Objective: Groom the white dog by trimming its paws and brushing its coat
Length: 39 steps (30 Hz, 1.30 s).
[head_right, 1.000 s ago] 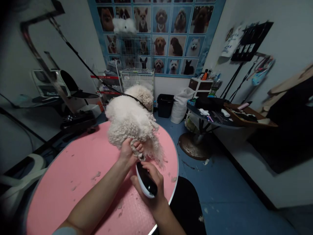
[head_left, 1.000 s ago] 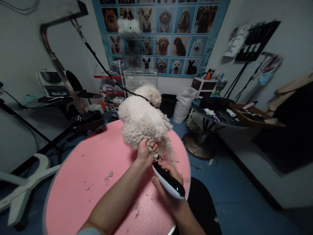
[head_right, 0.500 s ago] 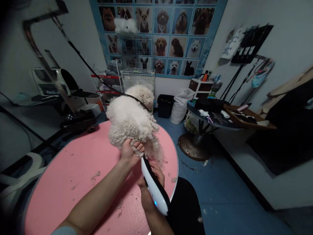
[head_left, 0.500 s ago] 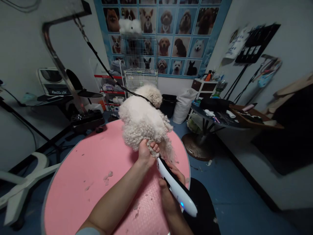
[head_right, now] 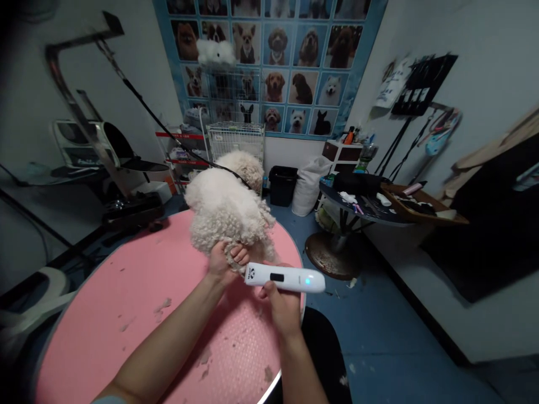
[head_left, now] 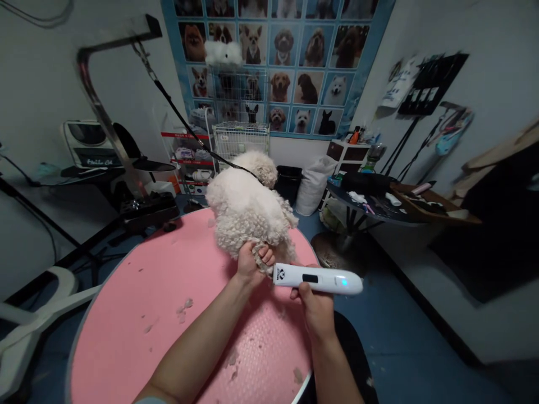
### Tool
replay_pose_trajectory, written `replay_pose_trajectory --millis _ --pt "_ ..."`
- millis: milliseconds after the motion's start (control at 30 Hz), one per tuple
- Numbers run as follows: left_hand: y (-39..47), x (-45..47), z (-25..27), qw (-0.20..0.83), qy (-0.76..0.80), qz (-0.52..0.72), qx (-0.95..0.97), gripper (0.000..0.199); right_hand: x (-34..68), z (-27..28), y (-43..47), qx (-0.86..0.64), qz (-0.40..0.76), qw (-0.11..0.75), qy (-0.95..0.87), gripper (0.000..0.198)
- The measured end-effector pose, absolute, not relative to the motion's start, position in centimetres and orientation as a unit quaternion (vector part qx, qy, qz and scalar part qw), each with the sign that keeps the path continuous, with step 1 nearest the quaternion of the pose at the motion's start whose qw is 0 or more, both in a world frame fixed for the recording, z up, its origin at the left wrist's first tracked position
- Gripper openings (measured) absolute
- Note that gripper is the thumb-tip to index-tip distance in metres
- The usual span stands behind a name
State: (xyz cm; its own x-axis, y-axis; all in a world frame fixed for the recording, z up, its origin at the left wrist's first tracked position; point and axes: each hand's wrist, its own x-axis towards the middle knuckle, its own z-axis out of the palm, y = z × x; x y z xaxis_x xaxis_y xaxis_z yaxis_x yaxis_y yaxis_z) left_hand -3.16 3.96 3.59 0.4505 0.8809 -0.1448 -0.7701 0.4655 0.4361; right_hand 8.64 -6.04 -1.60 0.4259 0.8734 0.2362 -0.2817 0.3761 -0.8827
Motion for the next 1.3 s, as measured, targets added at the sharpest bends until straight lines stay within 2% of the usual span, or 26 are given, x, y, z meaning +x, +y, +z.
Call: replay_pose_trajectory --millis 200,533,800,933,1100,1300 --pt "4.1 -3.2 3.0 0.836 0.18 0.491 0.168 0.043 8.4 -1.0 -4.3 -0.447 0.36 0.722 -0.387 0.033" --pt "4.9 -3.4 1.5 0.828 0.162 0.489 0.221 0.043 7.1 -0.9 -4.5 -0.432 0.337 0.75 -0.37 0.04" --pt "5.2 -4.2 2.1 0.824 0.149 0.518 0.172 0.039 6.6 -2.8 -4.0 -0.327 0.431 0.783 -0.305 0.039" --pt "5.6 -5.2 2.2 0.826 0.103 0.533 0.154 0.034 7.6 -3.1 -4.7 -0.296 0.395 0.829 -0.264 0.036" --pt "5.7 -5.7 2.4 0.832 0.09 0.528 0.146 0.032 7.8 -2.6 -5.5 -0.243 0.452 0.752 -0.413 0.035" --pt "5.5 -5.4 2.5 0.829 0.113 0.527 0.149 0.031 8.2 -2.0 -4.9 -0.259 0.434 0.723 -0.471 0.034"
